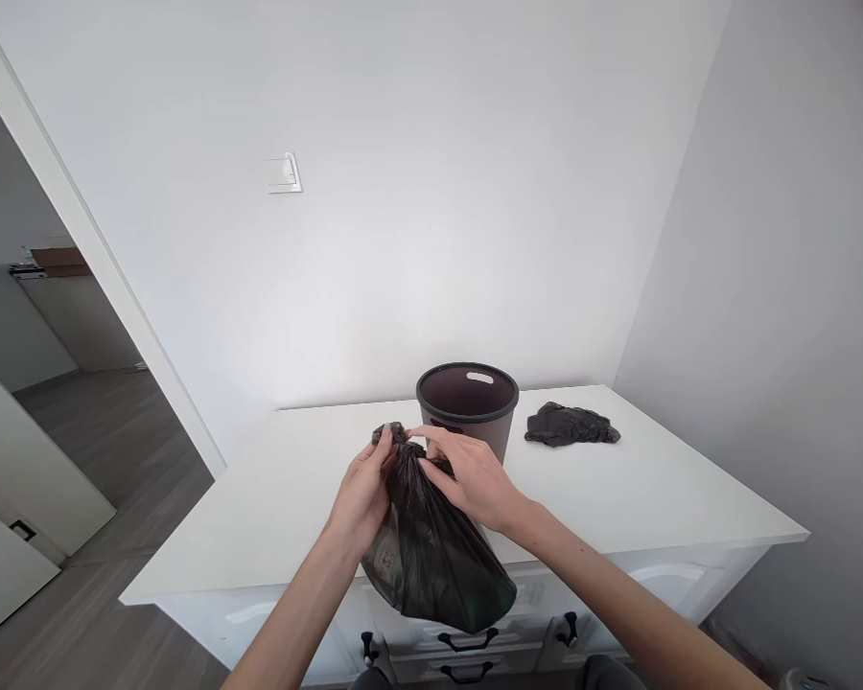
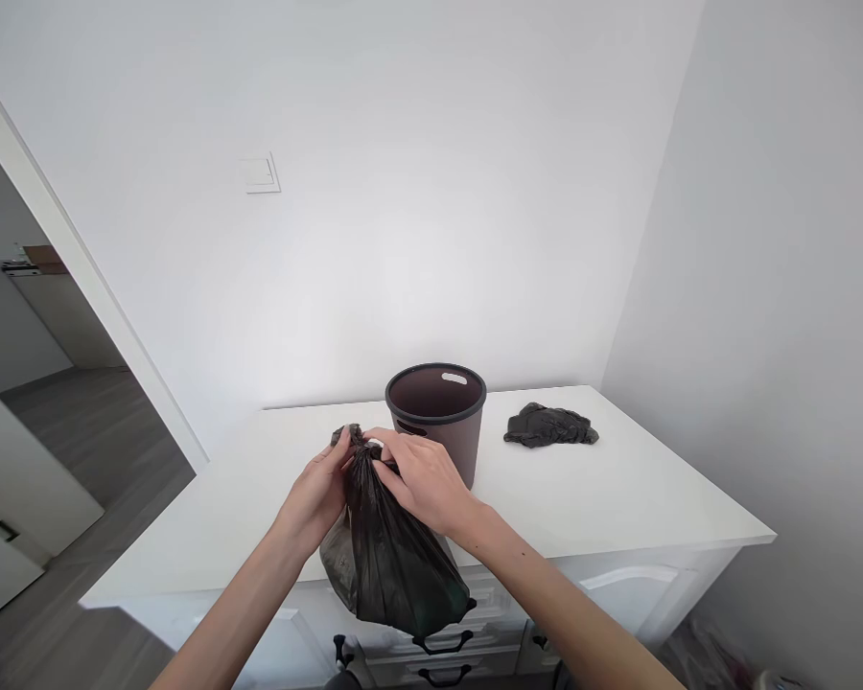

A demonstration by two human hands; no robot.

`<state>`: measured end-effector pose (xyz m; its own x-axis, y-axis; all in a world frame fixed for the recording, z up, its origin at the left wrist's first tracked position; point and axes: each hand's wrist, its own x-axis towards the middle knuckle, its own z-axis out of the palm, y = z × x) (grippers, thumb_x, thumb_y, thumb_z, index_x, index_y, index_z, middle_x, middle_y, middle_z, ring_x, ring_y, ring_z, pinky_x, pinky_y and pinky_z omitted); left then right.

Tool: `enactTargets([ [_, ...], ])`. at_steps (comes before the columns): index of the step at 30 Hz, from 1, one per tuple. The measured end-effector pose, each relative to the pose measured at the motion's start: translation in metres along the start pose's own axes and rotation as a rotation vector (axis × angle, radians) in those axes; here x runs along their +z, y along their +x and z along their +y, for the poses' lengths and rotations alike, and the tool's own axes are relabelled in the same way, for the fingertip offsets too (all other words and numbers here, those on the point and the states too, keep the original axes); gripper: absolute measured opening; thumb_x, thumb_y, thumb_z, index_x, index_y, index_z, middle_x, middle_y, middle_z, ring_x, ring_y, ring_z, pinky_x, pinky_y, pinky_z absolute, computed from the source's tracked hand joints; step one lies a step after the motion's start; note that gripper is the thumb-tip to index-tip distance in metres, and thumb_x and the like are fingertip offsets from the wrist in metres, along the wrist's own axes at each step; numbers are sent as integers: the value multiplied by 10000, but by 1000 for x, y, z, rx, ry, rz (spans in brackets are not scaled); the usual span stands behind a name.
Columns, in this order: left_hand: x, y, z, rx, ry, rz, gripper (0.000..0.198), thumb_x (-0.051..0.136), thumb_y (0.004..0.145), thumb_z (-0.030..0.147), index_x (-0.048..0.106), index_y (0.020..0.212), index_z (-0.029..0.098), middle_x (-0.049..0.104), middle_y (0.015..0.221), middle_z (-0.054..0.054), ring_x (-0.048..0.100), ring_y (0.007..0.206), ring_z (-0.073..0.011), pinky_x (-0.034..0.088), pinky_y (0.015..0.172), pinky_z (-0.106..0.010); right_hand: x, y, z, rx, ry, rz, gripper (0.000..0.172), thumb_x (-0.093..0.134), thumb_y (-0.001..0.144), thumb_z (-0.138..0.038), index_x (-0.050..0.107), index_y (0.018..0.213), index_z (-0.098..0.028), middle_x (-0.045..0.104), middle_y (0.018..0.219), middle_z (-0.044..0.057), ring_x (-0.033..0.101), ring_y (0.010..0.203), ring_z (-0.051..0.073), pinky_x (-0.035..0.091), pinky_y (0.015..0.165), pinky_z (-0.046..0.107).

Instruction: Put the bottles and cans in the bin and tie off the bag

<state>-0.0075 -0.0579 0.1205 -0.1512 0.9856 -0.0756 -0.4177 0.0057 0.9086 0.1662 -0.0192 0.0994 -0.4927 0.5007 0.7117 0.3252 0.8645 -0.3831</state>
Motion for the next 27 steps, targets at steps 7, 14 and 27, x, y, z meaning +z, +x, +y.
enactTargets([
  [7,-39,16,-12,-35,-141,203,137,667,970,245,665,841,201,672,782,10,681,750,-101,540,730,-198,-25,-56,10,220,148,-227,213,478,1041,-295,513,1249,-265,583,783,-42,550,690,155,415,632,259],
  [14,-39,4,-16,-51,-112,234,146,586,1011,197,647,878,185,686,843,-11,743,823,-129,594,861,-255,-31,-81,19,376,64,-265,186,480,1029,-317,544,1195,-264,583,828,-28,576,701,165,453,644,277],
  [27,-30,-46,10,188,357,-14,502,721,813,671,751,1022,215,740,1081,-98,646,1139,-309,583,878,-367,-1,-66,-39,324,-11,-285,197,502,1045,-335,651,989,-218,753,966,59,703,870,225,482,714,289],
])
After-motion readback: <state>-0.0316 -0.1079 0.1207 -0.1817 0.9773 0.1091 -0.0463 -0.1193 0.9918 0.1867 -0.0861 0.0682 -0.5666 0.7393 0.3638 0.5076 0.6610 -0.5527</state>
